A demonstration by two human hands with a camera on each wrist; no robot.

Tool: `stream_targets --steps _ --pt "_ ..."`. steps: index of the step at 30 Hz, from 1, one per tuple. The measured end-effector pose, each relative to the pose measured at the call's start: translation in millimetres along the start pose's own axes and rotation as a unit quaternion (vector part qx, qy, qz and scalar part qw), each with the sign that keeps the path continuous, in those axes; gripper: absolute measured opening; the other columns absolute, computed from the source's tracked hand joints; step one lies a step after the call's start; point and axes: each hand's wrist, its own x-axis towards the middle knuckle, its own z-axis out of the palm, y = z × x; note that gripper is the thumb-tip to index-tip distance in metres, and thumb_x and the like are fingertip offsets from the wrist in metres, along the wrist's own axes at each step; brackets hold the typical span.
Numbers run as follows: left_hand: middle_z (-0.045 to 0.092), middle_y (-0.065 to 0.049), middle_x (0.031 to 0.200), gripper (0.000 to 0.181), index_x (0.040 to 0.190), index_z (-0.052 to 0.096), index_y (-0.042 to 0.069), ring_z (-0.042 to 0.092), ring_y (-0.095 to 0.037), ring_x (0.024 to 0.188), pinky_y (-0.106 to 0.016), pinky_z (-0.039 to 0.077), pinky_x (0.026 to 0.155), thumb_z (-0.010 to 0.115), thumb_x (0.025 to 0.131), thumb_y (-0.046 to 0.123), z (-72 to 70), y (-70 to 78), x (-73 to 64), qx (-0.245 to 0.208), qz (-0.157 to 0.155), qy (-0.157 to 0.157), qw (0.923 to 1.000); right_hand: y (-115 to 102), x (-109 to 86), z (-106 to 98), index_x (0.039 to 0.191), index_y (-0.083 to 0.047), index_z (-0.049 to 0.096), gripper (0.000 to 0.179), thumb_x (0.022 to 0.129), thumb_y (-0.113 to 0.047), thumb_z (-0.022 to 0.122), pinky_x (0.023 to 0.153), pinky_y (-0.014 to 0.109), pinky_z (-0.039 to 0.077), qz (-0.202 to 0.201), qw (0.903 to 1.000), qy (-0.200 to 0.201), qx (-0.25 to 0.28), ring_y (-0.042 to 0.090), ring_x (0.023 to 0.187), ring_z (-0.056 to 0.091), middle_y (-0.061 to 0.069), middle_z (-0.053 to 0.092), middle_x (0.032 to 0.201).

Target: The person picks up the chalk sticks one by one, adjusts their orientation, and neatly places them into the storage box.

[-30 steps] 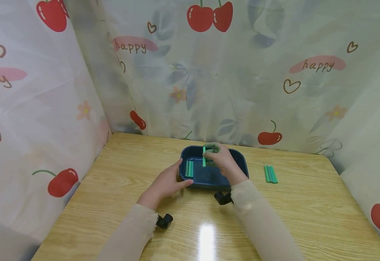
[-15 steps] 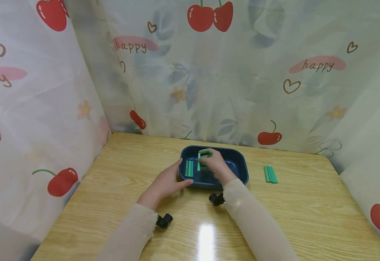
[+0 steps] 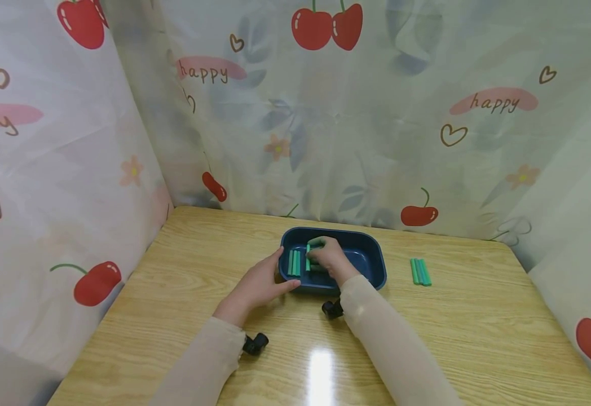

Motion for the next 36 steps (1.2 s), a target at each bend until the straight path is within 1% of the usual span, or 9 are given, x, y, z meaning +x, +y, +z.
stream_targets --steps 6,10,17,23,28,32,36 --pt "0.033 -0.012 0.160 0.098 0.162 0.019 0.014 0.034 -0.030 0.145 -0.047 0.032 0.117 0.070 0.089 0.056 0.7 -1.8 0.1 -0.003 0.003 0.002 1.0000 1.5 2.9 3.8 0.127 0.000 0.062 0.036 0.091 0.002 0.066 0.066 0.030 0.058 0.001 0.9996 0.000 -0.028 0.019 0.080 0.062 0.016 0.062 0.112" --pt "0.033 -0.012 0.160 0.098 0.162 0.019 0.015 0.034 -0.030 0.145 -0.047 0.032 0.117 0.070 0.089 0.056 1.4 -2.4 0.3 -0.004 0.004 0.004 1.0000 3.5 4.2 5.7 0.129 0.000 0.061 0.038 0.092 0.003 0.065 0.065 0.030 0.059 0.008 0.9993 -0.002 -0.035 0.020 0.082 0.060 0.016 0.060 0.110" --pt "0.033 -0.011 0.160 0.098 0.162 0.019 0.016 0.035 -0.029 0.145 -0.047 0.033 0.116 0.070 0.089 0.056 1.0 -1.2 -0.3 -0.009 -0.001 0.003 1.0000 4.5 4.0 7.2 0.129 0.000 0.062 0.039 0.091 0.004 0.066 0.064 0.029 0.059 0.009 0.9988 0.007 -0.048 0.020 0.081 0.061 0.017 0.060 0.114" --pt "0.032 -0.011 0.161 0.099 0.162 0.018 0.016 0.034 -0.029 0.145 -0.047 0.032 0.116 0.071 0.088 0.056 1.4 -2.4 0.1 -0.013 -0.001 0.003 0.9999 6.0 5.6 8.4 0.127 0.002 0.061 0.037 0.091 0.007 0.062 0.070 0.035 0.061 0.010 0.9995 0.003 -0.028 0.025 0.085 0.066 0.019 0.061 0.117" --pt "0.032 -0.011 0.161 0.099 0.162 0.018 0.016 0.034 -0.029 0.145 -0.047 0.032 0.117 0.071 0.088 0.055 1.2 -2.9 0.4 -0.016 0.002 0.003 0.9999 3.6 4.0 6.2 0.124 0.002 0.062 0.035 0.090 0.008 0.061 0.070 0.036 0.061 0.011 0.9999 0.001 -0.011 0.025 0.081 0.064 0.018 0.061 0.111" --pt "0.032 -0.011 0.161 0.099 0.162 0.018 0.016 0.034 -0.029 0.145 -0.048 0.032 0.117 0.071 0.088 0.056 1.0 -2.1 0.6 -0.014 0.001 0.002 0.9999 0.3 -0.3 3.1 0.121 0.003 0.064 0.033 0.089 0.008 0.061 0.069 0.037 0.061 -0.005 0.9999 0.002 -0.013 0.024 0.077 0.065 0.017 0.062 0.107" --pt "0.033 -0.011 0.161 0.099 0.162 0.018 0.015 0.035 -0.030 0.145 -0.049 0.032 0.116 0.070 0.088 0.056 1.3 -2.4 1.0 -0.015 0.000 0.001 0.9999 -4.8 -6.8 -0.4 0.121 0.004 0.064 0.031 0.090 0.006 0.062 0.071 0.039 0.061 -0.025 0.9996 0.000 -0.016 0.025 0.077 0.067 0.018 0.064 0.107"
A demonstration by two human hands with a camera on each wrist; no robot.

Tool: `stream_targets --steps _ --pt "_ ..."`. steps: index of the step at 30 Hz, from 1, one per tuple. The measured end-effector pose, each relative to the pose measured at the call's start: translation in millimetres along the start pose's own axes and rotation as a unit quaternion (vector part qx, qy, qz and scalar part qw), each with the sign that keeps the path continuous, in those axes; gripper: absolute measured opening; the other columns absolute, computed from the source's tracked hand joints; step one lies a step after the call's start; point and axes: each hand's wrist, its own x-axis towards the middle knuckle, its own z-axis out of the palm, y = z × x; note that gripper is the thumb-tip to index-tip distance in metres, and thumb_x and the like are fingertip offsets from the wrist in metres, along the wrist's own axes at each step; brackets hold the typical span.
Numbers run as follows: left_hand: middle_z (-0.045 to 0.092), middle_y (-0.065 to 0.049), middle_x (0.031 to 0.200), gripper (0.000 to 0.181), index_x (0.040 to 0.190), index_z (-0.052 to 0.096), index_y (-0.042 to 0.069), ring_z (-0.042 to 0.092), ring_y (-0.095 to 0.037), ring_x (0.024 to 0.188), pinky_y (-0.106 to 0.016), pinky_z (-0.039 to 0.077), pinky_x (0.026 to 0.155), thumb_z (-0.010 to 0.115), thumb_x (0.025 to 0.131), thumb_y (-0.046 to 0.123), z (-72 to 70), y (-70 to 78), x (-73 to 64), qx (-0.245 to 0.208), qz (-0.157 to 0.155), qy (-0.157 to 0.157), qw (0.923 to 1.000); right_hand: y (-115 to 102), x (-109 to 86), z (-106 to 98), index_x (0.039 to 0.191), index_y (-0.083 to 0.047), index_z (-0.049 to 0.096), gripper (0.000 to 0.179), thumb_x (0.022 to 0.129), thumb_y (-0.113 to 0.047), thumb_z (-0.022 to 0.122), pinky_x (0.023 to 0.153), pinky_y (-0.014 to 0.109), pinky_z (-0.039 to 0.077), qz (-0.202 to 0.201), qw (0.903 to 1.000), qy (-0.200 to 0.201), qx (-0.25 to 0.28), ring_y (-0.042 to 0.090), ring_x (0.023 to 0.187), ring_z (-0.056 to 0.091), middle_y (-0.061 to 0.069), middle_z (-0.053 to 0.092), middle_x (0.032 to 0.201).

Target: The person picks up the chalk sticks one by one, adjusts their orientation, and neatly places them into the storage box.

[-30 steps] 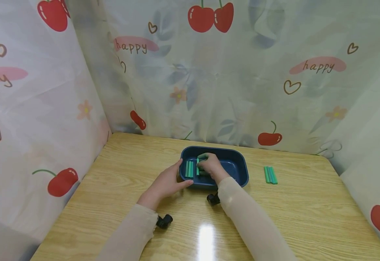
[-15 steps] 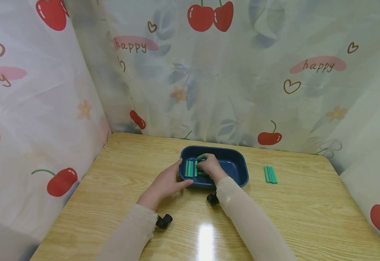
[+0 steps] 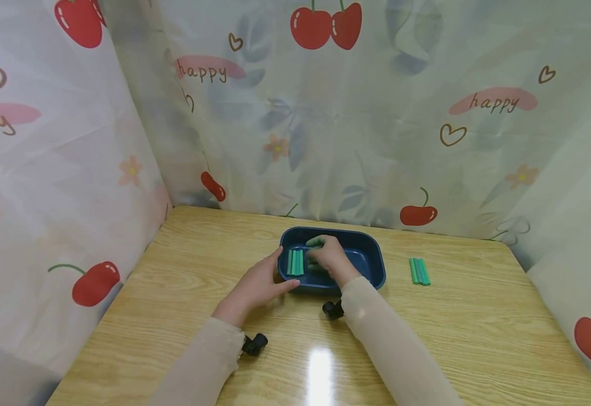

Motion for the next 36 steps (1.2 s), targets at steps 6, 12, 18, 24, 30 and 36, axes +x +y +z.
stream_targets --steps 6,12,18,24,30,36 --pt "0.033 -0.011 0.160 0.099 0.162 0.018 0.015 0.035 -0.030 0.145 -0.048 0.032 0.116 0.071 0.088 0.056 -0.3 1.5 -0.9 -0.003 -0.002 0.001 1.0000 -7.6 -6.7 -2.5 0.119 0.006 0.064 0.028 0.091 0.004 0.063 0.073 0.042 0.061 -0.010 0.9999 -0.007 0.010 0.030 0.080 0.068 0.018 0.065 0.106" --pt "0.032 -0.010 0.161 0.099 0.162 0.018 0.017 0.034 -0.030 0.146 -0.049 0.032 0.116 0.071 0.088 0.056 -0.8 2.9 -1.6 0.000 -0.008 -0.003 1.0000 -13.9 -15.5 -7.7 0.119 0.003 0.065 0.026 0.094 -0.001 0.065 0.073 0.040 0.061 -0.015 0.9998 -0.015 -0.001 0.030 0.083 0.068 0.017 0.066 0.108" --pt "0.032 -0.011 0.161 0.099 0.162 0.018 0.016 0.034 -0.030 0.145 -0.050 0.032 0.116 0.070 0.088 0.057 -1.1 2.7 -1.5 0.006 -0.009 -0.002 0.9999 -18.7 -25.3 -16.2 0.118 0.001 0.066 0.024 0.095 -0.006 0.066 0.077 0.044 0.060 -0.026 0.9993 -0.024 -0.015 0.026 0.079 0.068 0.017 0.065 0.109" --pt "0.033 -0.011 0.160 0.099 0.162 0.019 0.015 0.035 -0.031 0.145 -0.050 0.032 0.116 0.070 0.088 0.056 -1.6 4.0 -2.4 0.007 -0.006 -0.001 1.0000 -24.5 -36.1 -25.4 0.123 0.002 0.064 0.030 0.097 -0.011 0.066 0.081 0.047 0.059 -0.036 0.9982 -0.037 -0.029 0.031 0.085 0.069 0.017 0.064 0.114" --pt "0.033 -0.011 0.160 0.099 0.162 0.019 0.016 0.035 -0.030 0.145 -0.050 0.032 0.116 0.071 0.088 0.057 -1.9 4.5 -3.4 0.005 -0.004 -0.001 1.0000 -29.5 -46.9 -33.8 0.124 0.001 0.063 0.030 0.097 -0.013 0.066 0.079 0.042 0.060 -0.048 0.9971 -0.046 -0.037 0.040 0.100 0.065 0.018 0.063 0.118" --pt "0.032 -0.010 0.161 0.099 0.162 0.018 0.016 0.034 -0.030 0.145 -0.050 0.032 0.116 0.071 0.088 0.056 -2.0 4.3 -3.0 0.001 -0.004 -0.002 1.0000 -33.6 -56.1 -43.8 0.125 0.000 0.063 0.030 0.098 -0.014 0.065 0.080 0.042 0.060 -0.067 0.9948 -0.064 -0.043 0.034 0.096 0.065 0.017 0.063 0.119"
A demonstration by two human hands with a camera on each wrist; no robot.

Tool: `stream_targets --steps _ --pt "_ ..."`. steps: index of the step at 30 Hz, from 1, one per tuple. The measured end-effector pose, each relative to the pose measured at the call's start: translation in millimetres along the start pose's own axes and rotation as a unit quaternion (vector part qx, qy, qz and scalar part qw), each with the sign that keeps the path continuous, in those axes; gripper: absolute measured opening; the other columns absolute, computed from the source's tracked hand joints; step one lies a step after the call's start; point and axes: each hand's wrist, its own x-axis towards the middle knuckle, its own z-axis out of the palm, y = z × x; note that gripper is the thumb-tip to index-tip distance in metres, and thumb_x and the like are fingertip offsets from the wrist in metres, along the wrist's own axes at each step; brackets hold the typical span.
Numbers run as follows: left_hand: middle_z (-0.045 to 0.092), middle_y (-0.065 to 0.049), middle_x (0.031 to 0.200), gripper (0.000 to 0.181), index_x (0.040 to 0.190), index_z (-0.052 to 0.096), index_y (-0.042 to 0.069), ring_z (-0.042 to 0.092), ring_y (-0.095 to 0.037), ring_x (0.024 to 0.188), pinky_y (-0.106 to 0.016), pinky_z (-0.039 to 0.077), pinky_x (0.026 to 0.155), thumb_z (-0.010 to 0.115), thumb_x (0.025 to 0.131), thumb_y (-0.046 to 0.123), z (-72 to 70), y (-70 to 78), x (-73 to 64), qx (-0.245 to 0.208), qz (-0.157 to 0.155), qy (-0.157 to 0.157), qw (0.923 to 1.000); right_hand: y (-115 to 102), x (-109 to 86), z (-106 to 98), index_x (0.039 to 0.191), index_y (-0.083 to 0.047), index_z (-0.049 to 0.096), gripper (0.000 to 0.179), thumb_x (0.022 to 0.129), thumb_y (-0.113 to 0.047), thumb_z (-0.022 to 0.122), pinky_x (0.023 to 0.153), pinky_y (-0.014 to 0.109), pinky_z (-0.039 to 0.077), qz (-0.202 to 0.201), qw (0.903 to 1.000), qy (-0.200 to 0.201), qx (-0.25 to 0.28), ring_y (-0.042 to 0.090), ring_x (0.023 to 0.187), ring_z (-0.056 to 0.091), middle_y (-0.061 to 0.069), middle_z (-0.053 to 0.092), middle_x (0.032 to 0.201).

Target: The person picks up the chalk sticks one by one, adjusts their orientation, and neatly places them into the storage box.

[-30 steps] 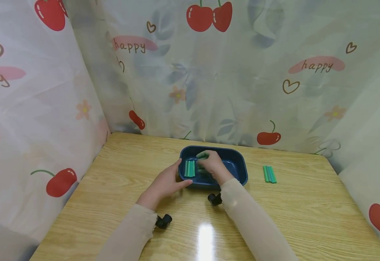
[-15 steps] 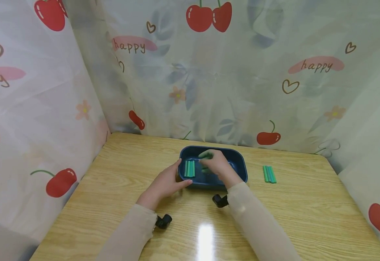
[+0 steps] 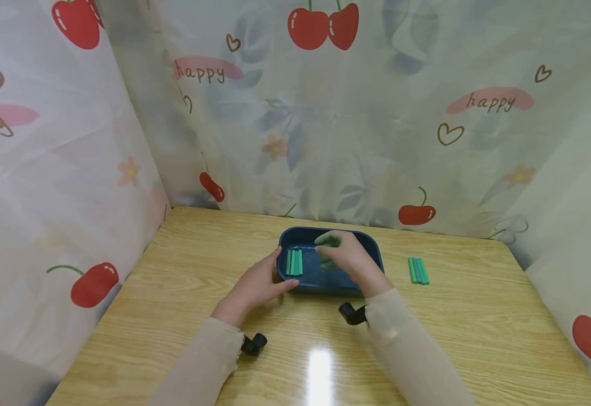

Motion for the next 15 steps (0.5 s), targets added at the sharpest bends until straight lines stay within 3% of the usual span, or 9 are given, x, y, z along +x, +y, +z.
stream_targets --steps 15 --pt "0.031 -0.011 0.161 0.098 0.162 0.018 0.016 0.034 -0.030 0.145 -0.049 0.032 0.116 0.071 0.088 0.055 1.3 0.4 0.7 0.001 -0.005 0.000 1.0000 -6.5 -25.5 -23.5 0.123 0.002 0.063 0.029 0.099 -0.014 0.064 0.083 0.040 0.059 -0.018 0.9994 0.008 -0.030 0.036 0.101 0.065 0.019 0.064 0.117"
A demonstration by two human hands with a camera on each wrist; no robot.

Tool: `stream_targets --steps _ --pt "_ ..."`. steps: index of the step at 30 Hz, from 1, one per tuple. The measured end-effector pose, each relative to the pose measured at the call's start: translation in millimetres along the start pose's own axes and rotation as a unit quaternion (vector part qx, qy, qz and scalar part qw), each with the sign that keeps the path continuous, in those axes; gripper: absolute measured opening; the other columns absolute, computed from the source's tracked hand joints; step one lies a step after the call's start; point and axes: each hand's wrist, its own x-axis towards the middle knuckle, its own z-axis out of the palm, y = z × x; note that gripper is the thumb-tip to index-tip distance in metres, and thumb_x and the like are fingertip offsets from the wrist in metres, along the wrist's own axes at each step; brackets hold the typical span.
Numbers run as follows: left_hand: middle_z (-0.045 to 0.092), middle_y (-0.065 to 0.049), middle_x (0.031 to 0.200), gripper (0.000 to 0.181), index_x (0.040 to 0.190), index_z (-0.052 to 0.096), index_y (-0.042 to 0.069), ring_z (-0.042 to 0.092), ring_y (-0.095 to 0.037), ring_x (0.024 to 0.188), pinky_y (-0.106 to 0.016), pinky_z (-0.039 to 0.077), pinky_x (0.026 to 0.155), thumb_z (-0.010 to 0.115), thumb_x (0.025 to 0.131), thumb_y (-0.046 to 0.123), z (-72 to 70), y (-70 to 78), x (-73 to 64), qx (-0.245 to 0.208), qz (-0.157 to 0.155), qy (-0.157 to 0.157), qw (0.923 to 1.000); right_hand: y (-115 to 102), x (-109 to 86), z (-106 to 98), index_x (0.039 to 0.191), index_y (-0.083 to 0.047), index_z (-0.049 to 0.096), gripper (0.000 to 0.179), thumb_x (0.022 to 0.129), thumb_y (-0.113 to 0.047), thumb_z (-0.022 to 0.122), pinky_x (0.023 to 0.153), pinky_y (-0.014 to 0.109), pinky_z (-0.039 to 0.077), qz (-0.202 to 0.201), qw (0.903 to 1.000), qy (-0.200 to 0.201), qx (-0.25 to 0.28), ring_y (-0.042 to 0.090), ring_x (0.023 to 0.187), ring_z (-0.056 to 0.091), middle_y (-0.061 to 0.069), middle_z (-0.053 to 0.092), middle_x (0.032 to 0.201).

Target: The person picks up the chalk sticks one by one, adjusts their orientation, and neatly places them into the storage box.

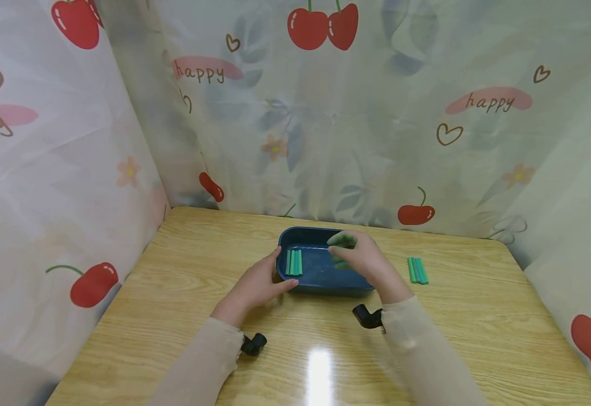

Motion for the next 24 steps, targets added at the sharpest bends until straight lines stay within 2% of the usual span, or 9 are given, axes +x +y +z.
stream_targets --steps 10,13,19,24 --pt "0.032 -0.011 0.161 0.099 0.162 0.018 0.016 0.034 -0.030 0.145 -0.048 0.032 0.117 0.071 0.088 0.057 -0.4 0.0 -0.7 0.004 0.003 0.004 1.0000 -3.2 -14.4 -16.9 0.126 0.004 0.060 0.032 0.100 -0.015 0.062 0.086 0.042 0.058 -0.006 1.0000 0.002 -0.007 0.029 0.098 0.066 0.025 0.061 0.121" --pt "0.032 -0.011 0.161 0.099 0.162 0.018 0.016 0.034 -0.030 0.145 -0.048 0.032 0.117 0.071 0.088 0.056 -0.3 -0.4 -0.4 0.003 0.003 0.004 1.0000 -3.4 -18.3 -21.6 0.126 0.005 0.060 0.032 0.100 -0.014 0.062 0.086 0.042 0.058 -0.011 0.9999 0.005 -0.007 0.031 0.100 0.066 0.024 0.062 0.120" --pt "0.032 -0.011 0.161 0.099 0.162 0.018 0.017 0.034 -0.030 0.146 -0.048 0.032 0.117 0.071 0.088 0.057 -0.2 -0.7 -0.2 0.003 0.001 0.003 1.0000 -0.4 -23.8 -27.2 0.124 0.005 0.060 0.031 0.100 -0.014 0.063 0.083 0.039 0.059 -0.017 0.9995 0.016 -0.019 0.027 0.097 0.066 0.022 0.063 0.116" --pt "0.032 -0.011 0.161 0.100 0.162 0.018 0.017 0.034 -0.030 0.146 -0.048 0.032 0.117 0.071 0.088 0.058 0.0 -0.3 -0.3 0.004 0.001 0.002 1.0000 2.3 -29.8 -33.1 0.125 0.007 0.059 0.033 0.100 -0.014 0.063 0.085 0.038 0.058 -0.021 0.9992 0.023 -0.024 0.036 0.103 0.065 0.024 0.063 0.117"
